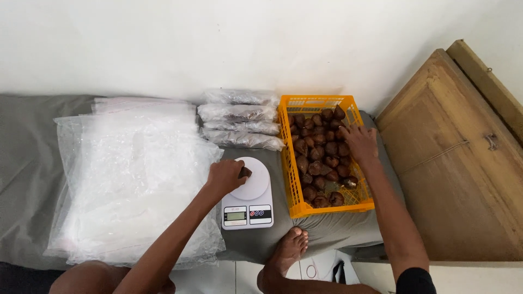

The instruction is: Weighing small brown fruits on a digital scale and placing them into plastic bags for packaging.

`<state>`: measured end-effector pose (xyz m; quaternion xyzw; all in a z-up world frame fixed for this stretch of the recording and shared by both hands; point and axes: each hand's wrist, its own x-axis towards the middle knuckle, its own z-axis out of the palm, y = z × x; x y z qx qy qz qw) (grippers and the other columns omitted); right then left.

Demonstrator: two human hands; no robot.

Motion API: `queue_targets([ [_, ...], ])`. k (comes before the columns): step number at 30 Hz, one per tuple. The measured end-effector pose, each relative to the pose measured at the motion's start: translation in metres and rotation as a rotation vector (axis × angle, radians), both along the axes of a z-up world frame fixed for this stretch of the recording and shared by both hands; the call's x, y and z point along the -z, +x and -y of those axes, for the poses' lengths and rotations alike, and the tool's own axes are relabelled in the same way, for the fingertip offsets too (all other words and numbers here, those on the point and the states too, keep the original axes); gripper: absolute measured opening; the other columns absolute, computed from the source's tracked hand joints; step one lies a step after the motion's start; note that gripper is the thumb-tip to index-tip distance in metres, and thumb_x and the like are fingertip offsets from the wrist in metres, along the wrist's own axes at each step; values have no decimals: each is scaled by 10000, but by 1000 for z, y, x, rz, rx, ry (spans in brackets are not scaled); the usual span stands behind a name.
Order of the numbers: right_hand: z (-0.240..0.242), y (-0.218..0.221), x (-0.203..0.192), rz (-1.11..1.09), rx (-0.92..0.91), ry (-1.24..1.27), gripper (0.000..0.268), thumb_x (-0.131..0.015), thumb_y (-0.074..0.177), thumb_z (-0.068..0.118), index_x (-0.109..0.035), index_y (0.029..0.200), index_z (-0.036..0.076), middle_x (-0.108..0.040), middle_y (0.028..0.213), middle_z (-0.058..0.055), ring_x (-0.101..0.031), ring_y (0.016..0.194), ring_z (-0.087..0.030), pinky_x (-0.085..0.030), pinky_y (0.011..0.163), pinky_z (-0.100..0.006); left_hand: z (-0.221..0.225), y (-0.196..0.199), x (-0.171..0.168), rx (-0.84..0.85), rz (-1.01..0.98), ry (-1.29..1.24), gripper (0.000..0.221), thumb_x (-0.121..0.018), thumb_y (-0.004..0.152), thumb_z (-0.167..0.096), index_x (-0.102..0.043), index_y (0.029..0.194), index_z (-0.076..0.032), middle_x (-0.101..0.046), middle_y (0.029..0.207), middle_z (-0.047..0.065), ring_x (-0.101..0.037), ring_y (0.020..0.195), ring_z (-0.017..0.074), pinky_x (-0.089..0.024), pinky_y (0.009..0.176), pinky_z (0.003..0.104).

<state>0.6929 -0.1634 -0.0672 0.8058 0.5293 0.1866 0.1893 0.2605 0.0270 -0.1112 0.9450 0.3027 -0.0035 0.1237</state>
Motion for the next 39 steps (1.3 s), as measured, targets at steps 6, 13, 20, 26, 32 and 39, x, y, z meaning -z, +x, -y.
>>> queue_targets([
  [6,-11,8,1,96,58,-249,653,-662,960,224,-384,1526,395,-415,1614,-21,-401,1436,-266,-311,1135,-552,6,2,-7,32,14,-28,379,-664,937,-372,-695,1245,-153,-736,1052,97,-732,925,286,-597,737,453],
  [13,-16,2,-3,64,47,-253,644,-759,872,138,-476,1429,295,-441,1593,24,-449,1367,-208,-343,1103,-483,8,0,-12,54,77,-68,461,-657,958,-366,-604,1367,-160,-700,1192,111,-713,1048,316,-590,841,465],
  [20,-3,13,6,477,-108,-251,694,-745,885,271,-424,1481,422,-533,1358,14,-463,1171,-188,-396,944,-402,10,-4,-20,70,102,-36,449,-654,959,-388,-605,1360,-192,-680,1256,74,-689,1124,295,-562,912,462],
  [26,-7,34,25,626,-311,-38,593,-706,936,241,-396,1427,363,-511,1325,-26,-478,1243,-221,-412,1061,-472,11,-10,-26,76,140,-27,431,-649,969,-391,-613,1351,-194,-681,1261,76,-678,1156,298,-551,927,469],
  [32,-10,60,49,829,-313,-193,798,-596,996,384,-77,1603,381,-431,1361,-17,-417,1289,-206,-352,1123,-496,11,-17,-42,58,114,-32,422,-646,970,-398,-628,1343,-200,-690,1262,73,-679,1166,285,-545,935,459],
  [39,-15,92,80,704,-348,-76,785,-786,863,407,-329,1500,379,-382,1421,-57,-398,1356,-238,-353,1156,-524,7,-22,-36,50,167,-13,407,-651,979,-389,-623,1339,-202,-694,1253,93,-678,1183,296,-549,932,466],
])
